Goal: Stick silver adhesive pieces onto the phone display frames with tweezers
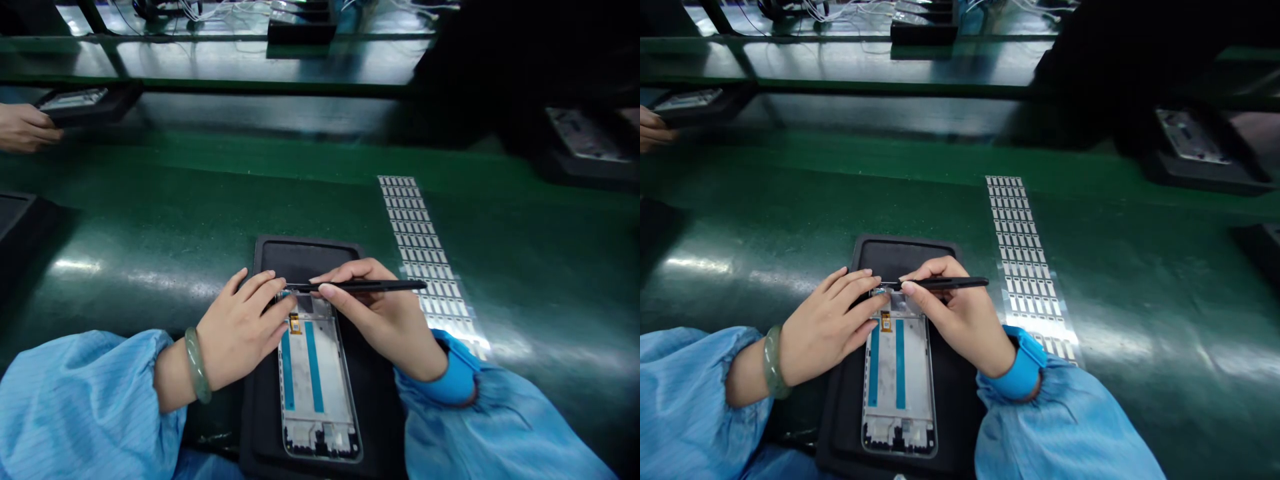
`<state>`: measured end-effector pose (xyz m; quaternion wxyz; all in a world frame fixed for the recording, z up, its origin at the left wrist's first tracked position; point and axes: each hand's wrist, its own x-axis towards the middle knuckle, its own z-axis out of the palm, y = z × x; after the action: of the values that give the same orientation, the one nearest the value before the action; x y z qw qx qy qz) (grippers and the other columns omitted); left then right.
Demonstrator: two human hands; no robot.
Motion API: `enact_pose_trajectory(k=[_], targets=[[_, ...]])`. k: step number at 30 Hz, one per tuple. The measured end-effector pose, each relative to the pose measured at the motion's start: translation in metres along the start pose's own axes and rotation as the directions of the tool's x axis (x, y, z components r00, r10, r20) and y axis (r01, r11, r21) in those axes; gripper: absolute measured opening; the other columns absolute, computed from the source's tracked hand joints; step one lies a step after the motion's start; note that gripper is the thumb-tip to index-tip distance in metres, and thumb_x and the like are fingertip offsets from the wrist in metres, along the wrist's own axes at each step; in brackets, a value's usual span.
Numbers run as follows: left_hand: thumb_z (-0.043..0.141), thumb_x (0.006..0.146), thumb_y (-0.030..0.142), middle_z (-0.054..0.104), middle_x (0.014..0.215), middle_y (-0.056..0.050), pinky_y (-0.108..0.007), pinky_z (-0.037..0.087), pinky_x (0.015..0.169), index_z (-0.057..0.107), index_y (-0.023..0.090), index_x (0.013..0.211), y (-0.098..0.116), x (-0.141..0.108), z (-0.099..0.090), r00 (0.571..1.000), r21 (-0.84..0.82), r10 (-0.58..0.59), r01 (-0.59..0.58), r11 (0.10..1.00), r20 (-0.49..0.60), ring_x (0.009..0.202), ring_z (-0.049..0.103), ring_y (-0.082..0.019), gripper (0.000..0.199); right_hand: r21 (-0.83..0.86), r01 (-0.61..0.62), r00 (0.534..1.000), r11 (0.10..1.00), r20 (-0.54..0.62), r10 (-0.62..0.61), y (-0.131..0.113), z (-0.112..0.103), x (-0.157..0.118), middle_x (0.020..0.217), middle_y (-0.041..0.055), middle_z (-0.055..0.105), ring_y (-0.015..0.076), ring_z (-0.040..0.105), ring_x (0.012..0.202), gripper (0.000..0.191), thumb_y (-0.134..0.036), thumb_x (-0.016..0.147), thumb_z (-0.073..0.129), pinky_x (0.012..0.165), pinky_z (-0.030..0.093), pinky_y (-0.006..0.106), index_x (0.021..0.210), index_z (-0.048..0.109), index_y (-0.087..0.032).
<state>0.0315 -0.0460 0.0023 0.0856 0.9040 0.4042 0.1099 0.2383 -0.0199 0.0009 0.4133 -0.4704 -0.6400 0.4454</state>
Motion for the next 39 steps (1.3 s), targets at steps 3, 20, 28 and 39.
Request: enact_pose_trajectory(k=[3, 20, 28, 39], targets=[[0.039, 0.094, 0.023, 0.047, 0.129, -0.009, -0.05, 0.032, 0.103, 0.049, 0.018, 0.123, 0.0005, -0.0003, 0.0, 1.0, -0.015, -0.006, 0.006, 1.0, -0.004, 0.125, 0.036, -0.025, 0.031, 0.018, 0.003, 1.0, 1.0, -0.001, -0.003, 0.0003, -0.0003, 0.0, 0.088, 0.0026, 0.068, 0.0176, 0.067, 0.08, 0.011, -0.024, 0.081, 0.064, 0.07, 0.056, 0.029, 0.086, 0.054, -0.023], [0.034, 0.095, 0.018, 0.045, 0.134, -0.008, -0.051, 0.024, 0.11, 0.045, 0.012, 0.126, -0.0016, -0.0003, 0.0024, 0.999, -0.071, 0.05, -0.049, 0.996, 0.011, 0.132, 0.028, -0.023, 0.033, 0.008, 0.009, 1.0, 1.0, 0.019, -0.009, 0.0003, -0.0001, -0.0001, 0.09, 0.003, 0.067, 0.0175, 0.066, 0.085, 0.014, -0.023, 0.081, 0.064, 0.072, 0.055, 0.029, 0.087, 0.051, -0.023], [0.035, 0.095, 0.018, 0.046, 0.132, -0.008, -0.052, 0.026, 0.109, 0.045, 0.012, 0.125, -0.0017, -0.0008, 0.0029, 0.999, -0.087, 0.048, -0.048, 0.995, -0.002, 0.131, 0.03, -0.023, 0.033, 0.005, 0.015, 0.999, 1.0, 0.038, -0.015, 0.0008, 0.0002, 0.001, 0.089, 0.002, 0.066, 0.0164, 0.065, 0.084, 0.013, -0.023, 0.081, 0.064, 0.072, 0.054, 0.028, 0.087, 0.052, -0.023], [0.038, 0.094, 0.019, 0.046, 0.131, -0.01, -0.055, 0.027, 0.106, 0.048, 0.015, 0.122, -0.0019, -0.0006, 0.0004, 0.999, -0.06, 0.034, -0.034, 0.998, 0.003, 0.13, 0.031, -0.026, 0.03, -0.05, 0.029, 0.999, 0.998, 0.036, -0.027, 0.0006, -0.0003, 0.0012, 0.087, 0.003, 0.067, 0.0176, 0.066, 0.08, 0.012, -0.025, 0.082, 0.063, 0.07, 0.054, 0.03, 0.085, 0.053, -0.022]])
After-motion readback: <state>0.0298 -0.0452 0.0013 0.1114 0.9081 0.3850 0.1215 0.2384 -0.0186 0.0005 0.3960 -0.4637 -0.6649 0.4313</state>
